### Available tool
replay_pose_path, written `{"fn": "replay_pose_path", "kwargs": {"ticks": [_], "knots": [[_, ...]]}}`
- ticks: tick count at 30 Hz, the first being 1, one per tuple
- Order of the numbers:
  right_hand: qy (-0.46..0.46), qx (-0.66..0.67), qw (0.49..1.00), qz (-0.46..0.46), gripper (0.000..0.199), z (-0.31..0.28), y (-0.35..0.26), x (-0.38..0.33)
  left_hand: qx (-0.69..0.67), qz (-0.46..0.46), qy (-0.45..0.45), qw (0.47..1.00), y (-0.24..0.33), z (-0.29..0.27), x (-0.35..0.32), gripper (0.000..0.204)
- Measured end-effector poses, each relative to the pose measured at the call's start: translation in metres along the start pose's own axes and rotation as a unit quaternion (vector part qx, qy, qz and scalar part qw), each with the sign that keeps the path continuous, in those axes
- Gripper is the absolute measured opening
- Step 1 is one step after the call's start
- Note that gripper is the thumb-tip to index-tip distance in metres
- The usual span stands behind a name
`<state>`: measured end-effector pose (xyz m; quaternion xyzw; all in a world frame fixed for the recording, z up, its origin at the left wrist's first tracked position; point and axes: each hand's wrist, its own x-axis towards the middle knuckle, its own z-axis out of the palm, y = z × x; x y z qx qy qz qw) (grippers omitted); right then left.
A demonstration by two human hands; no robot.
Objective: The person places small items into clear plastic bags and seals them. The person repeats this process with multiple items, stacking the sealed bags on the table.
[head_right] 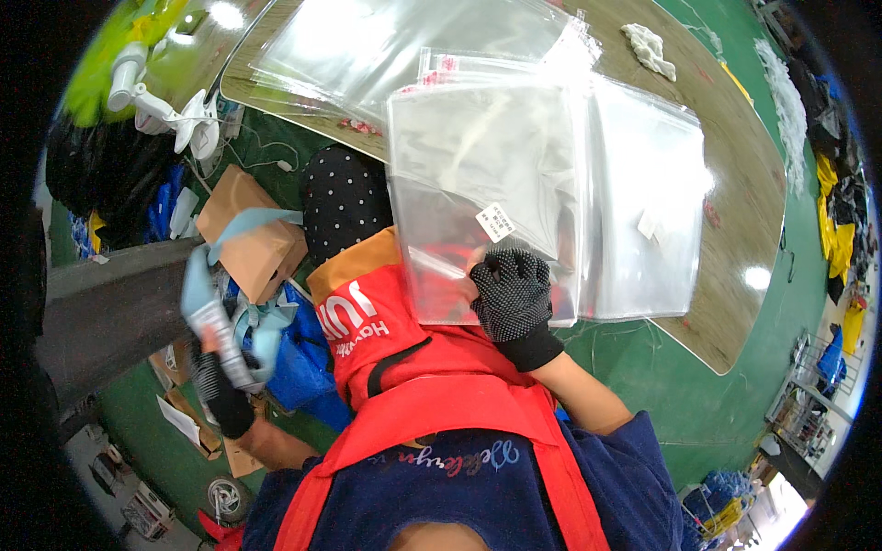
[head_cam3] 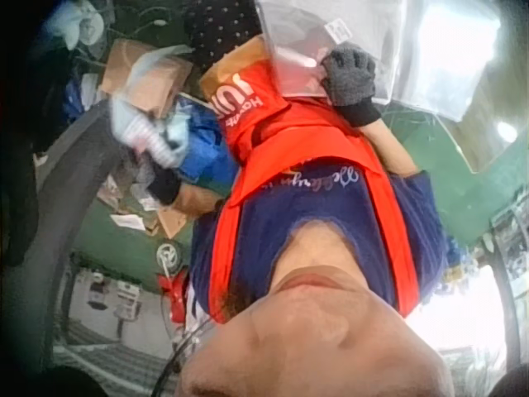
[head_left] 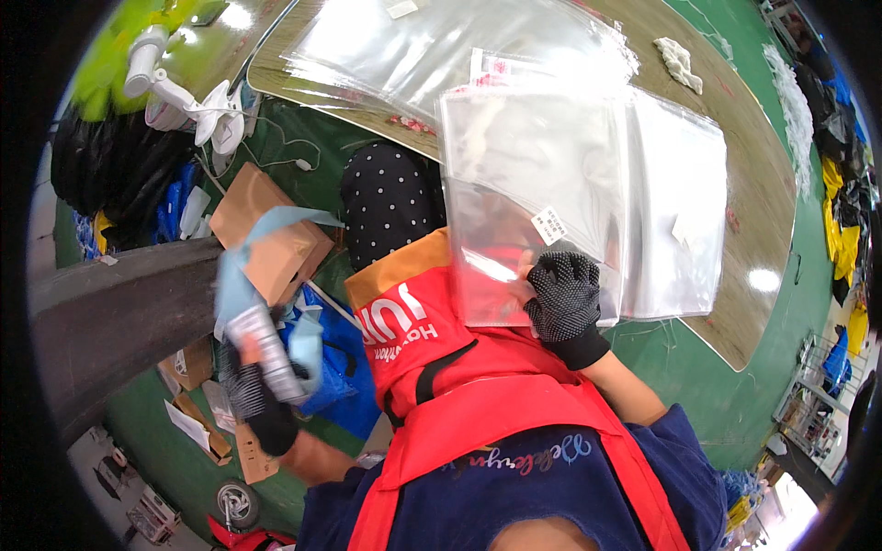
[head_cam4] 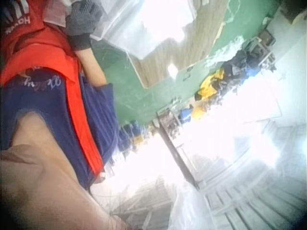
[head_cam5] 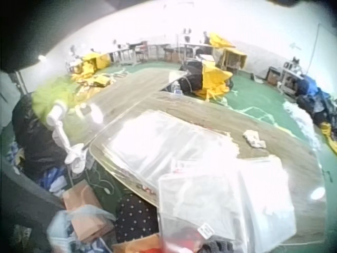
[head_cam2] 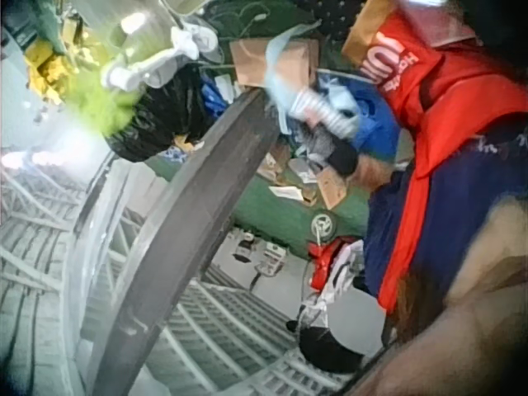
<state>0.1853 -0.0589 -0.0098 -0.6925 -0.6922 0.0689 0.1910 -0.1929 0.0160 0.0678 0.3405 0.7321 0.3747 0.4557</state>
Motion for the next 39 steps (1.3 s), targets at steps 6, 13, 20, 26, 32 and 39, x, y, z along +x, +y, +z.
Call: {"fn": "replay_pose_path", "kwargs": {"ticks": [6, 13, 20, 26, 32, 39], "knots": [[0.004, 0.154, 0.987, 0.055, 0.010, -0.023, 0.000, 0.002, -0.242, -0.127, -0.385, 0.882, 0.003, 0.151, -0.049, 0.037], [-0.029, 0.433, 0.854, 0.287, 0.014, -0.034, 0.011, -0.015, -0.219, -0.034, -0.404, 0.887, -0.014, 0.204, -0.061, 0.033], [0.275, 0.370, 0.759, 0.460, 0.030, -0.061, 0.077, -0.050, -0.147, -0.026, -0.421, 0.895, -0.048, 0.204, -0.041, 0.032], [0.493, -0.202, 0.797, 0.285, 0.031, -0.080, 0.055, -0.050, -0.158, -0.043, -0.432, 0.887, -0.017, 0.200, -0.062, 0.031], [-0.039, 0.565, 0.787, 0.243, 0.061, -0.042, -0.045, 0.016, 0.027, 0.058, -0.441, 0.895, 0.002, 0.181, -0.071, 0.030], [0.019, 0.337, 0.941, -0.010, 0.028, -0.044, -0.040, 0.034, 0.167, 0.144, -0.427, 0.877, 0.003, 0.158, -0.068, 0.029]]}}
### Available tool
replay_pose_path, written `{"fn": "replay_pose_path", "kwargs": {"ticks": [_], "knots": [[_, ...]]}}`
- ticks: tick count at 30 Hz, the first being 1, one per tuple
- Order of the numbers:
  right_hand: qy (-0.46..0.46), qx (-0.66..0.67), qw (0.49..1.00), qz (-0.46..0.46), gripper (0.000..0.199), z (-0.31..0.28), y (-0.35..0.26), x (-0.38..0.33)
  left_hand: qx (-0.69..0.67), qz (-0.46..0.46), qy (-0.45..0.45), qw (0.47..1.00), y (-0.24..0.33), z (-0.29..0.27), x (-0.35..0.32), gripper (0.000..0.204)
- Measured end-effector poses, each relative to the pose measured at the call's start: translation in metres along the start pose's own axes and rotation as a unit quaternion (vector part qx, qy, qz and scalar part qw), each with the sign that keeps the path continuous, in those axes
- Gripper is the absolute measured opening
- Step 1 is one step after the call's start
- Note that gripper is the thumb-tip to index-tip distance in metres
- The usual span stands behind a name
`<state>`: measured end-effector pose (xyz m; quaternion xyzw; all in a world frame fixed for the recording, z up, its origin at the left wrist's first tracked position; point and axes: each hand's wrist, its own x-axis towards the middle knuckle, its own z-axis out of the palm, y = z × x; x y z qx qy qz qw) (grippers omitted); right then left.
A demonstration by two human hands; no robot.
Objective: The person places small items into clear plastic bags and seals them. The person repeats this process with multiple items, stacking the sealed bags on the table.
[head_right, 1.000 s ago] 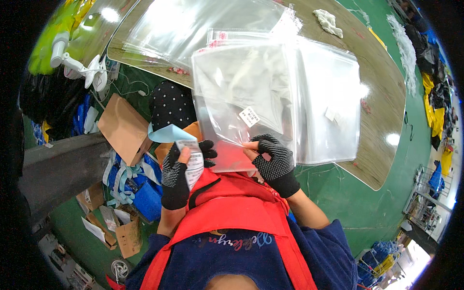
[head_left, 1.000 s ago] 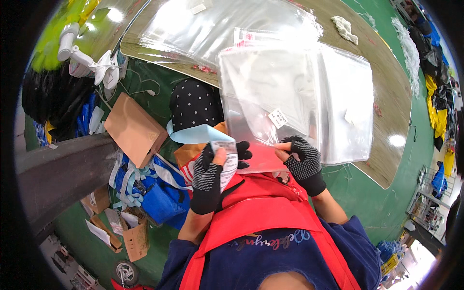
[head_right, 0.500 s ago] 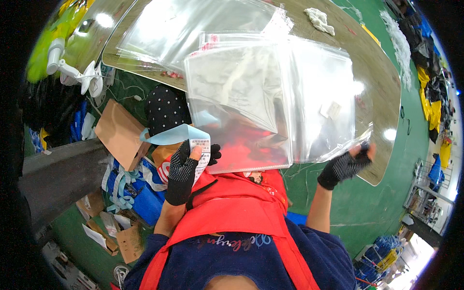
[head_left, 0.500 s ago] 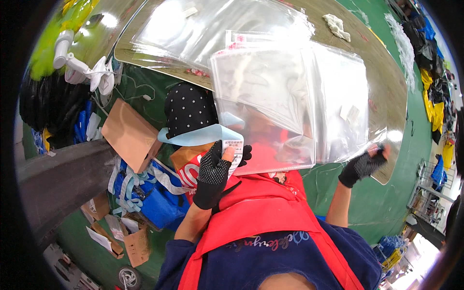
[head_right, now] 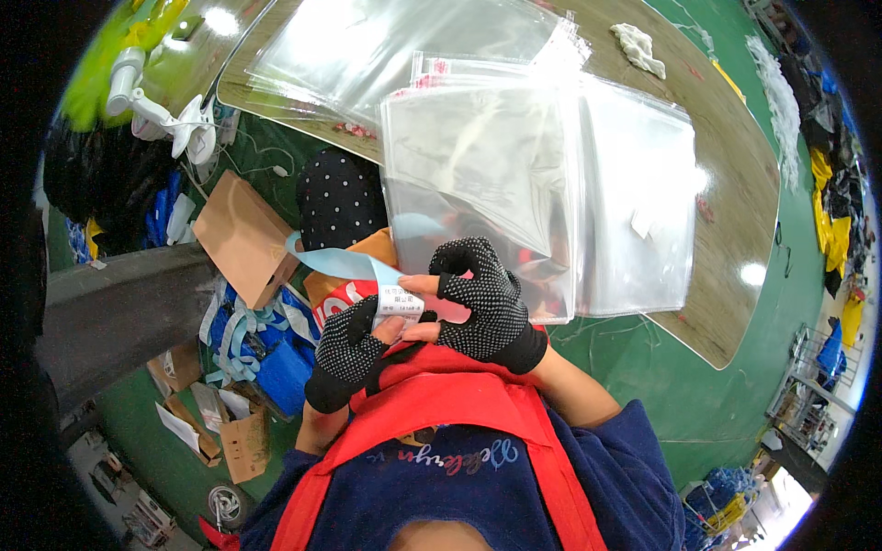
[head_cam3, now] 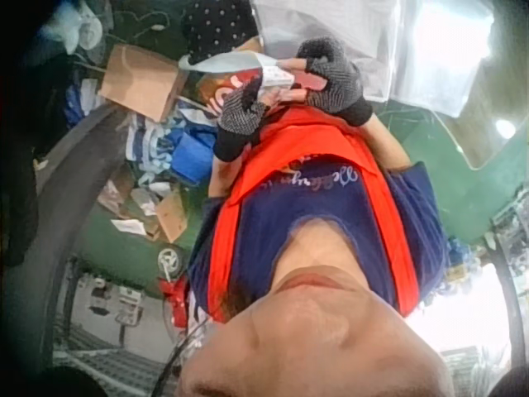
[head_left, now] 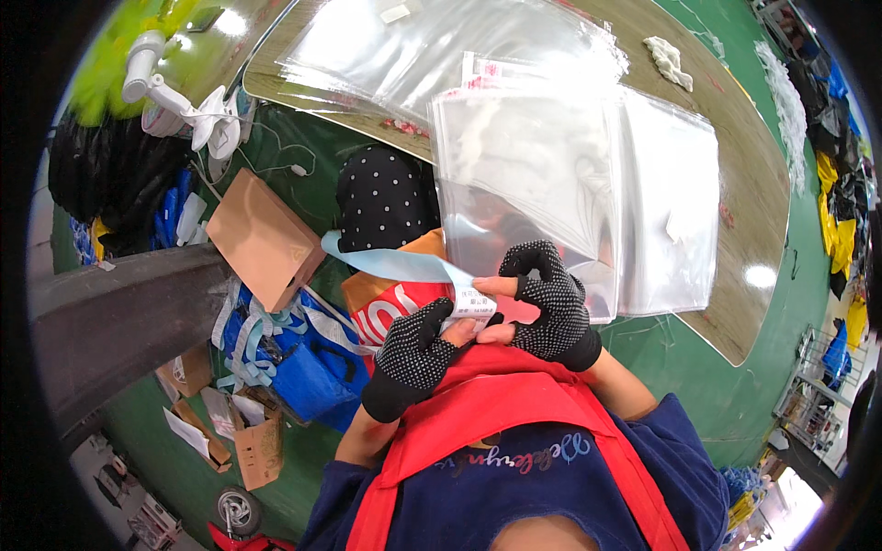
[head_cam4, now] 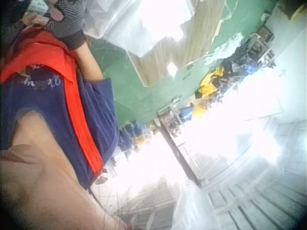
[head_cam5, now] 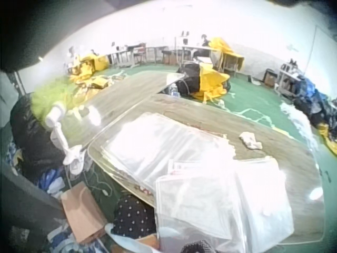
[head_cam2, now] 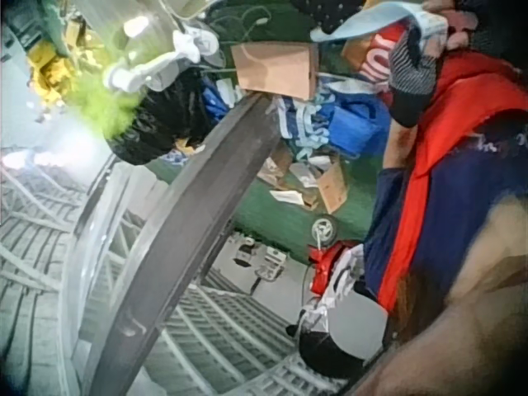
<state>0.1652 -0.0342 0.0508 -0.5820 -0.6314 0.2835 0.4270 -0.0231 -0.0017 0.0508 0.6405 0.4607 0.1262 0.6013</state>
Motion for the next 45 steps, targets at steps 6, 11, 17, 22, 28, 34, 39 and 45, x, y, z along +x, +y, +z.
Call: {"fn": "replay_pose_path", "kwargs": {"ticks": [6, 11, 17, 22, 28, 34, 39, 45], "knots": [[-0.050, -0.043, 0.992, -0.103, 0.031, 0.003, 0.020, -0.004, 0.005, -0.007, -0.043, 0.999, 0.006, -0.004, -0.001, 0.030], [-0.101, -0.047, 0.984, -0.138, 0.033, 0.002, 0.026, -0.002, 0.140, 0.096, -0.038, 0.985, -0.008, -0.007, -0.005, 0.025], [-0.188, 0.050, 0.981, 0.008, 0.031, 0.001, 0.035, -0.010, 0.080, 0.061, -0.079, 0.992, -0.015, -0.007, -0.003, 0.027], [-0.194, 0.124, 0.973, 0.024, 0.029, 0.001, 0.032, -0.003, 0.099, 0.014, -0.096, 0.990, -0.006, -0.014, -0.004, 0.031], [-0.198, 0.134, 0.968, 0.080, 0.022, -0.002, 0.036, 0.000, 0.107, -0.025, -0.143, 0.984, -0.003, -0.025, -0.003, 0.034], [0.187, -0.398, 0.891, -0.115, 0.015, -0.038, 0.051, 0.022, 0.040, -0.045, 0.036, 0.998, -0.060, -0.078, -0.032, 0.032], [-0.069, -0.358, 0.930, -0.041, 0.051, -0.024, 0.064, -0.013, 0.063, -0.139, 0.503, 0.851, -0.101, -0.208, -0.157, 0.034], [0.002, -0.358, 0.933, -0.021, 0.033, 0.008, 0.073, -0.045, -0.027, -0.090, 0.434, 0.896, -0.087, -0.174, -0.168, 0.037]]}}
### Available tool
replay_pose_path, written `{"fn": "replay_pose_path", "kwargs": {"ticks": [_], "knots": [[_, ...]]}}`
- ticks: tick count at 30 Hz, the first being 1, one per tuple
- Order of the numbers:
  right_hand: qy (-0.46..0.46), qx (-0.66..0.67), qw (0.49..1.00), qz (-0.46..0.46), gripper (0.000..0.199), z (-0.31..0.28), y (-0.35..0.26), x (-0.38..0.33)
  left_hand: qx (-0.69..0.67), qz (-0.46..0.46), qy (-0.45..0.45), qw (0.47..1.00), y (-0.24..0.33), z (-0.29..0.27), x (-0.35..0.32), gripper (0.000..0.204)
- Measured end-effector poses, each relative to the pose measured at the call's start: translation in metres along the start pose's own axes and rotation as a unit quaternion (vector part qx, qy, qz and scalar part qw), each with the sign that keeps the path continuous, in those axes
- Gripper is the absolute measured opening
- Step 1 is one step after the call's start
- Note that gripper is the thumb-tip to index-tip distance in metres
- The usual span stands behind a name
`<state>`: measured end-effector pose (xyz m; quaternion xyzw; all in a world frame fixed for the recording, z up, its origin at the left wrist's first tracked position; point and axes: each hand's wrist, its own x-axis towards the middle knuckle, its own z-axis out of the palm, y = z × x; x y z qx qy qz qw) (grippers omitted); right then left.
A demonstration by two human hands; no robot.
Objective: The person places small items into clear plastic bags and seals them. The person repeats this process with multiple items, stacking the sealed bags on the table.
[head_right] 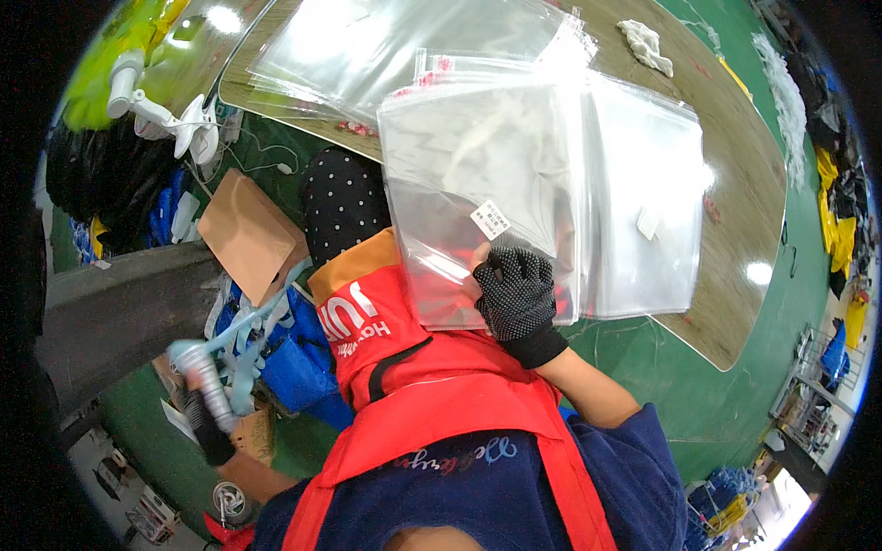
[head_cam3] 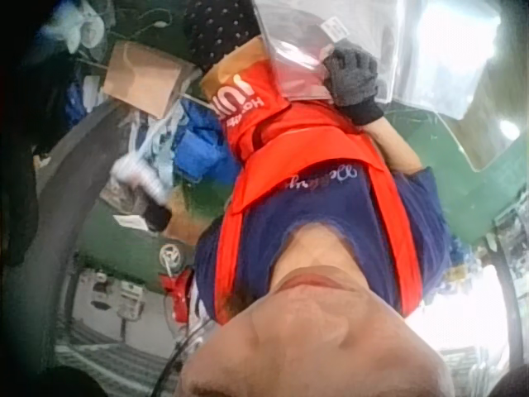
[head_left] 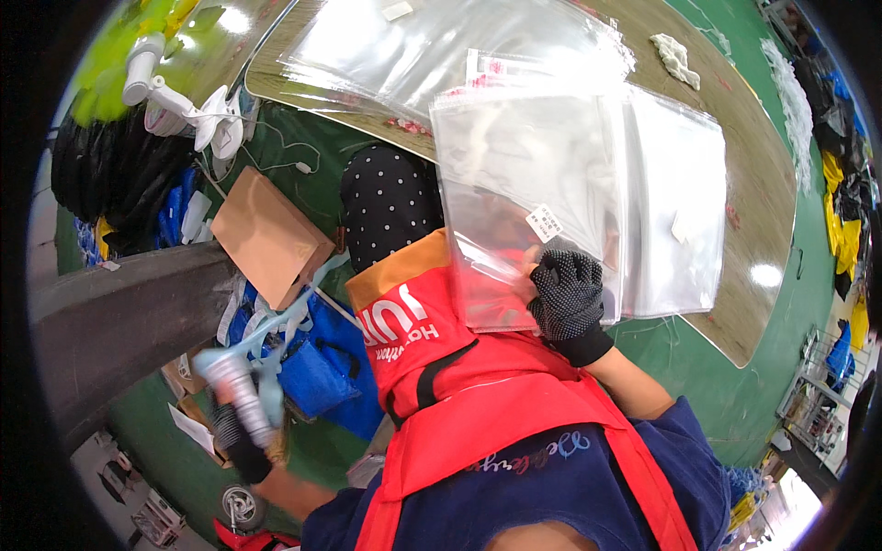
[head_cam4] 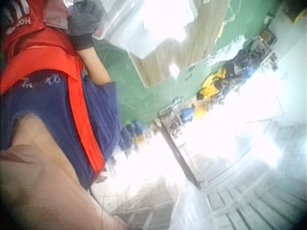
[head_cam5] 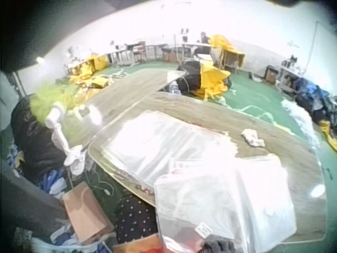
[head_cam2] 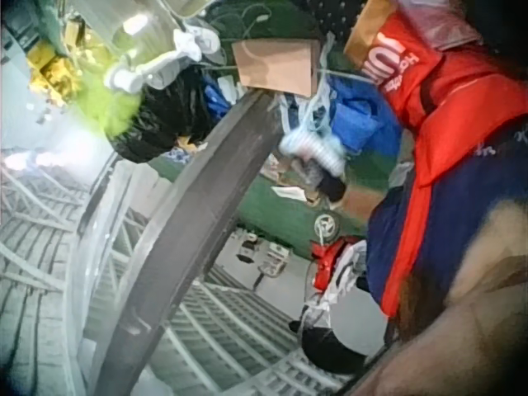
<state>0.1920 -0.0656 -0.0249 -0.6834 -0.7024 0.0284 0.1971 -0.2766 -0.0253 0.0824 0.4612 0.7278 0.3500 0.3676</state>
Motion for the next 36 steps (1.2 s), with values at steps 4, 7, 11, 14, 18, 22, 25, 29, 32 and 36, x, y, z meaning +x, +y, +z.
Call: {"fn": "replay_pose_path", "kwargs": {"ticks": [4, 7, 11, 14, 18, 22, 25, 29, 32, 36], "knots": [[-0.006, 0.148, 0.988, 0.040, 0.014, -0.021, -0.002, 0.009, -0.293, -0.230, -0.257, 0.892, 0.018, 0.161, -0.009, 0.031], [-0.041, 0.340, 0.923, 0.176, 0.013, -0.037, 0.007, -0.001, -0.418, -0.235, -0.353, 0.803, 0.041, 0.257, -0.019, 0.027], [0.018, 0.546, 0.746, 0.381, 0.017, -0.066, 0.007, -0.003, -0.313, -0.109, -0.422, 0.844, 0.053, 0.314, -0.028, 0.032], [0.140, 0.484, 0.759, 0.412, 0.030, -0.060, 0.028, -0.022, -0.229, -0.028, -0.412, 0.882, 0.055, 0.313, -0.031, 0.030], [0.468, 0.252, 0.734, 0.423, 0.041, -0.059, 0.109, -0.081, -0.255, -0.059, -0.421, 0.868, 0.066, 0.293, -0.038, 0.031], [0.471, -0.251, 0.803, 0.264, 0.044, -0.095, 0.023, -0.024, -0.192, -0.018, -0.417, 0.888, 0.081, 0.285, -0.049, 0.032], [0.094, 0.326, 0.928, 0.155, 0.036, -0.072, -0.041, 0.014, -0.014, 0.035, -0.407, 0.913, 0.097, 0.269, -0.050, 0.034], [0.047, 0.548, 0.798, 0.247, 0.029, -0.037, -0.063, 0.032, -0.073, 0.069, -0.396, 0.913, 0.102, 0.244, -0.056, 0.029], [0.021, 0.481, 0.869, 0.118, 0.021, -0.042, -0.054, 0.047, 0.024, 0.136, -0.406, 0.904, 0.090, 0.229, -0.046, 0.027], [-0.033, 0.464, 0.880, 0.092, 0.023, -0.050, -0.048, 0.046, 0.063, 0.193, -0.389, 0.899, 0.081, 0.230, -0.048, 0.028]]}}
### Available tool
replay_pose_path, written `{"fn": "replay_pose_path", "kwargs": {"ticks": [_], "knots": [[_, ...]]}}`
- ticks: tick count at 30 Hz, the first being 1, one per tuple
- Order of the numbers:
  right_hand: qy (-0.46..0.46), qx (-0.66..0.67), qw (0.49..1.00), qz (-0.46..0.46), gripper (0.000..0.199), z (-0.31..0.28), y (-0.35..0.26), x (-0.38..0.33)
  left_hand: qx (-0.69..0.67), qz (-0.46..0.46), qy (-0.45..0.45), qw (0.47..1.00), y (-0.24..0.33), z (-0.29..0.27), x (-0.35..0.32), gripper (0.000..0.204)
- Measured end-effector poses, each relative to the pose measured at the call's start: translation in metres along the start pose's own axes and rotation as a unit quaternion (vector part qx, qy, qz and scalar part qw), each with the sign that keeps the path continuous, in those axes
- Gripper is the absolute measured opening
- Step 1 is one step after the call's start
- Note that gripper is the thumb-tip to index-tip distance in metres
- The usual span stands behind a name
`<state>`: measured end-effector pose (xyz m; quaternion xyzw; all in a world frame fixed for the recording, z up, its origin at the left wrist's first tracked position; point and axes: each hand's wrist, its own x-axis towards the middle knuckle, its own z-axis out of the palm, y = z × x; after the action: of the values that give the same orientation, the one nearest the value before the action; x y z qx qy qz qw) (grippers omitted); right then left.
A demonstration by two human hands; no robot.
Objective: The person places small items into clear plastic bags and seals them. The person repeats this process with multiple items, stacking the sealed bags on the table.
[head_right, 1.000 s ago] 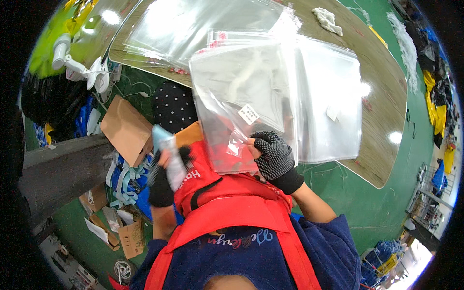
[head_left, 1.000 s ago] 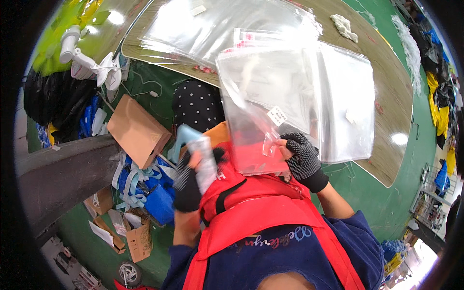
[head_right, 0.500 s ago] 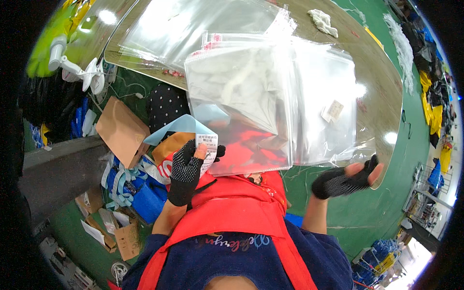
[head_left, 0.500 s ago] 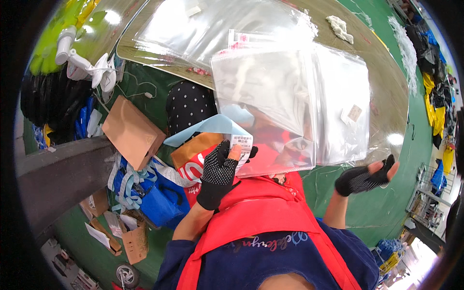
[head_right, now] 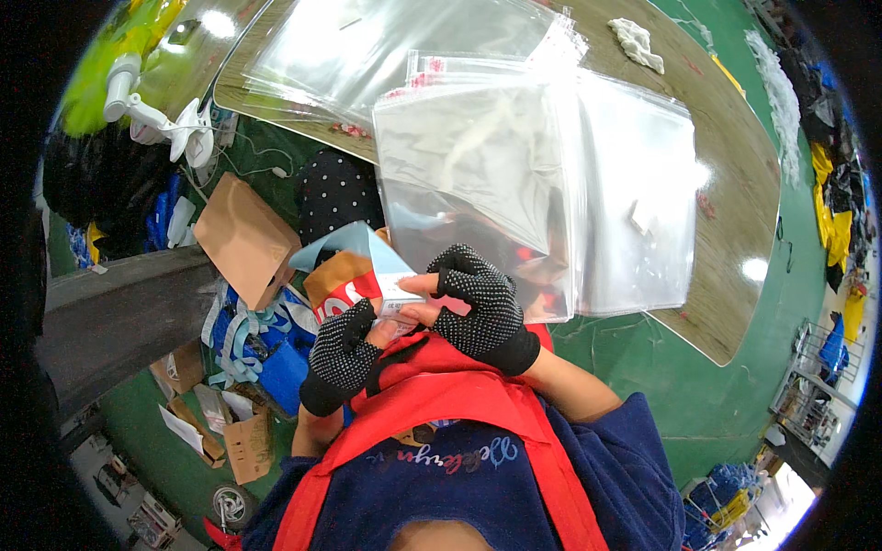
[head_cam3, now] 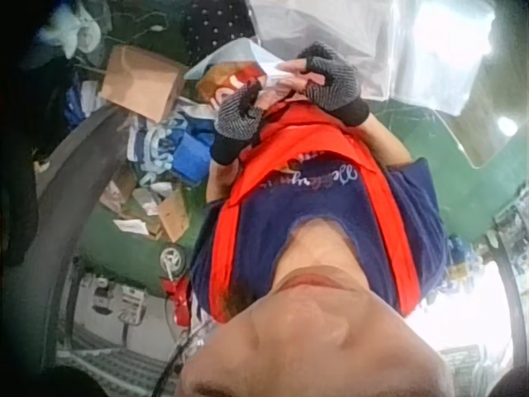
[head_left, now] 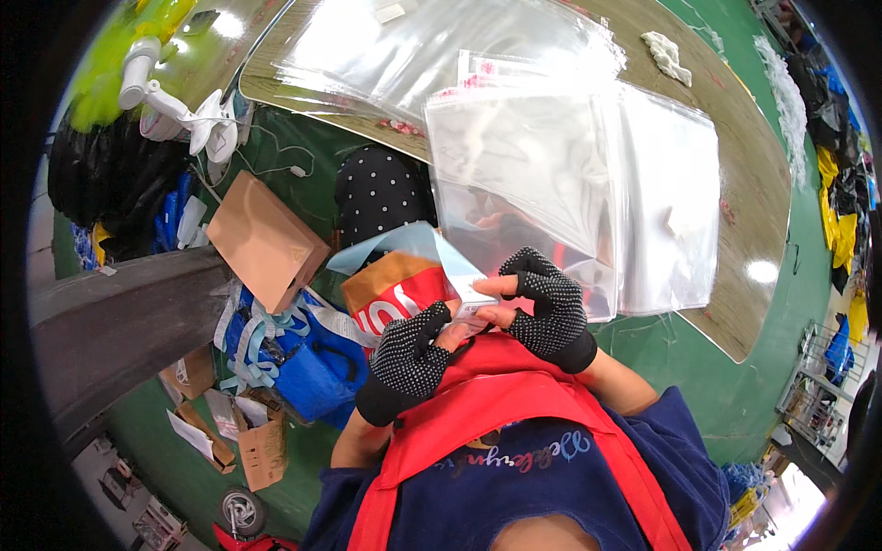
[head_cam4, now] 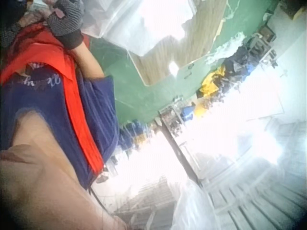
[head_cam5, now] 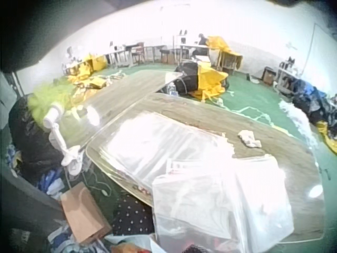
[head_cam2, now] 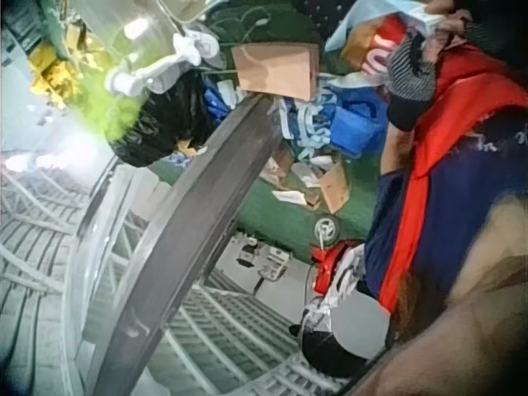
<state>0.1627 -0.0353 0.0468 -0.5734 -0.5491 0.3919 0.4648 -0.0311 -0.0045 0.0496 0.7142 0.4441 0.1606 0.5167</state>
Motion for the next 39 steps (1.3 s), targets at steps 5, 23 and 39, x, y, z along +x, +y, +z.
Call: {"fn": "replay_pose_path", "kwargs": {"ticks": [5, 23, 39], "knots": [[-0.026, 0.056, 0.997, 0.045, 0.016, -0.005, 0.012, -0.001, -0.002, 0.010, -0.015, 1.000, -0.001, 0.000, 0.002, 0.028], [0.008, -0.452, 0.890, -0.064, 0.035, -0.014, 0.073, -0.027, -0.091, -0.183, 0.420, 0.884, -0.077, -0.163, -0.129, 0.030], [0.068, -0.281, 0.957, -0.030, 0.011, -0.026, 0.054, -0.038, -0.474, -0.146, 0.083, 0.864, -0.012, 0.012, 0.029, 0.032]]}}
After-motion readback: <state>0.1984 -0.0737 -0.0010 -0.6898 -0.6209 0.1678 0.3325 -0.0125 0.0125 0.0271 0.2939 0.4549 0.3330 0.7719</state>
